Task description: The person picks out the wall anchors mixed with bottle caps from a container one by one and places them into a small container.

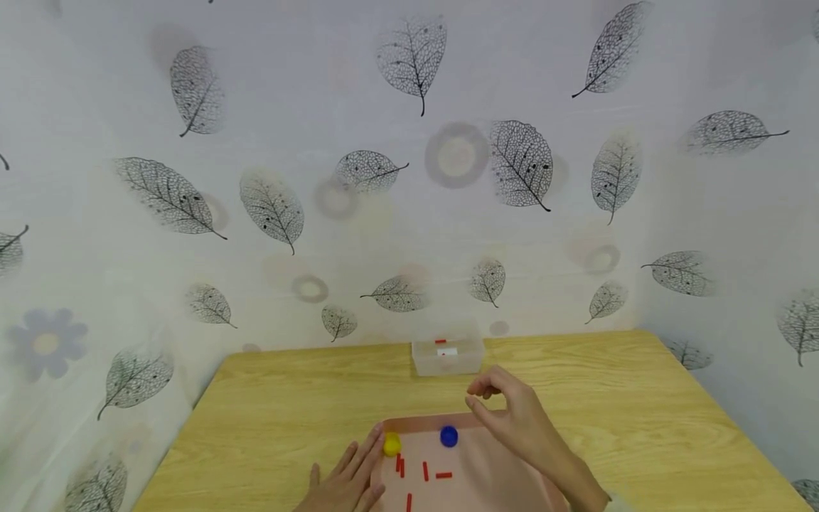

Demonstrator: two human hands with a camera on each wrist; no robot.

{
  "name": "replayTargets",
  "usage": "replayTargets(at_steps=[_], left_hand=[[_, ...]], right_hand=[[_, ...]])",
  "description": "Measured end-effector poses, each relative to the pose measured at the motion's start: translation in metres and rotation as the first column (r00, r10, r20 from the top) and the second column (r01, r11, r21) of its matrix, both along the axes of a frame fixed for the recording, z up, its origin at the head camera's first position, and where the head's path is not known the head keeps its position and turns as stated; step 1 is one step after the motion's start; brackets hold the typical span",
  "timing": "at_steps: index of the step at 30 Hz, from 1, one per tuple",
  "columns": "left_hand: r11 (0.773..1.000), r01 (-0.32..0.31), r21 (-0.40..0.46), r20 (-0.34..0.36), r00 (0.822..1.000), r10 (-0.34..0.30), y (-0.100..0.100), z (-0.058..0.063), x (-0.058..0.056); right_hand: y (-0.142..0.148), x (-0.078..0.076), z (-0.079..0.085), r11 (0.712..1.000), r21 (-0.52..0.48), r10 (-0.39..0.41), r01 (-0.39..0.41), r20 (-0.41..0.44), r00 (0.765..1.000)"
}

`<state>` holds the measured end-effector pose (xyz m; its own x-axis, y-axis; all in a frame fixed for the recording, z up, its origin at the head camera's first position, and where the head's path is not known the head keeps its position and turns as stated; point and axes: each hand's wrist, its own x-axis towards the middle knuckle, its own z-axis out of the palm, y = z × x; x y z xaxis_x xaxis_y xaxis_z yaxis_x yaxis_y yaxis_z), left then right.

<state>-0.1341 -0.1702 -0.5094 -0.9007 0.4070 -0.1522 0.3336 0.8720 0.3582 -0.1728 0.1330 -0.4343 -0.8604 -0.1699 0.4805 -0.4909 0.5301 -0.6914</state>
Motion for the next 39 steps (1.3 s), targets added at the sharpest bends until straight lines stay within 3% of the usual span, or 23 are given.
replayTargets(at_steps=[9, 14, 18, 22, 29, 33, 36, 39], left_hand=[[1.0, 0.011, 0.017, -0.011, 1.0, -0.011, 0.0, -0.002, 0.002], [1.0, 0.005, -0.005, 0.002, 1.0, -0.005, 0.0, 0.0, 0.001], [1.0, -0.002, -0.026, 0.027, 1.0, 0.003, 0.001, 0.001, 0.0], [1.0, -0.008, -0.022, 0.034, 0.999, 0.009, 0.001, 0.001, 0.001], [1.0, -0.002, -0.016, 0.039, 0.999, 0.003, 0.0, 0.001, 0.001], [1.0, -0.004, -0.018, 0.045, 0.999, 0.005, -0.001, 0.001, 0.001], [1.0, 0.002, -0.021, 0.048, 0.999, -0.001, 0.0, 0.001, 0.001], [1.0, 0.0, -0.008, 0.051, 0.999, 0.0, 0.001, 0.002, 0.002]], right_hand=[[-0.006, 0.015, -0.016, 0.995, -0.029, 0.098, -0.1, -0.068, 0.993], [-0.01, 0.022, -0.025, 0.998, 0.039, 0.061, -0.057, -0.109, 0.992], [-0.012, 0.028, -0.033, 0.994, 0.037, 0.1, -0.1, 0.001, 0.995], [-0.013, 0.03, -0.042, 0.986, -0.027, 0.165, -0.163, 0.187, 0.968], [-0.014, 0.03, -0.058, 0.975, -0.05, 0.222, -0.216, 0.207, 0.953], [-0.014, 0.032, -0.063, 0.971, -0.063, 0.237, -0.229, 0.309, 0.921], [-0.012, 0.032, -0.065, 0.968, -0.09, 0.249, -0.233, 0.419, 0.873], [-0.011, 0.031, -0.069, 0.967, -0.069, 0.251, -0.246, 0.449, 0.857]])
